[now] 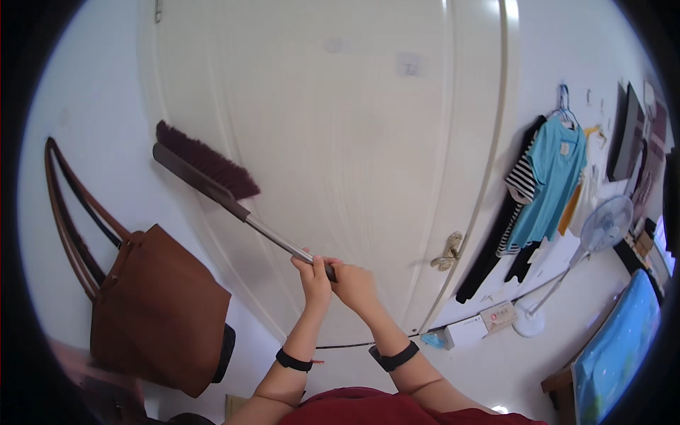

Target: Dusting a door and nearby surfaces using a handheld brush.

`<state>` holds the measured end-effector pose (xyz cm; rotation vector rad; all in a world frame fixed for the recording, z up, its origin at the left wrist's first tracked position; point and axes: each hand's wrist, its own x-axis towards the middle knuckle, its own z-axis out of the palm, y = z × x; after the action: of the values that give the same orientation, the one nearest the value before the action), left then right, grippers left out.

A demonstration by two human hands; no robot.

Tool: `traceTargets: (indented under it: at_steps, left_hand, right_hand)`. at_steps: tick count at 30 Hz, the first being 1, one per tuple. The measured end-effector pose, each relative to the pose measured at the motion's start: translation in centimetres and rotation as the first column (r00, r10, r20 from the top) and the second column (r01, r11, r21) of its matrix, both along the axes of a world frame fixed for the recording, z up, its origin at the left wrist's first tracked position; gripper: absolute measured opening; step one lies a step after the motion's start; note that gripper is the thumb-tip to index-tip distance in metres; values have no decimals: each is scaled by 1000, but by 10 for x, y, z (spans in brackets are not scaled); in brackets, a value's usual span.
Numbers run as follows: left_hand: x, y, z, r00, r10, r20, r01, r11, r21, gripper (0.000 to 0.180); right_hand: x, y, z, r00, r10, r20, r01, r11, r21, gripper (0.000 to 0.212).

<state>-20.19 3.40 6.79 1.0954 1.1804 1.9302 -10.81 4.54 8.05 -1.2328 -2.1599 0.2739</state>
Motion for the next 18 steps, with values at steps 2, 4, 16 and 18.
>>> traceTargets:
  at_steps: [2, 4, 16, 18]
  left_hand:
    - [19, 8, 7, 999, -24, -41, 25, 999, 19, 29]
    - [42, 15, 17, 955, -59, -290, 71, 997, 31, 31]
    - [167, 12, 26, 423, -282, -861, 179, 958, -226, 38]
    - [165, 10, 23, 396, -294, -870, 198, 953, -232, 37]
  right_hand:
    - [19, 2, 0, 996, -47, -74, 45, 999, -20, 21]
    - [43, 6, -9, 978, -99, -183, 90, 994, -55, 22]
    - [128, -13, -49, 666, -277, -693, 245, 958, -148, 30]
    - [125, -15, -54, 668, -279, -690, 246, 958, -149, 30]
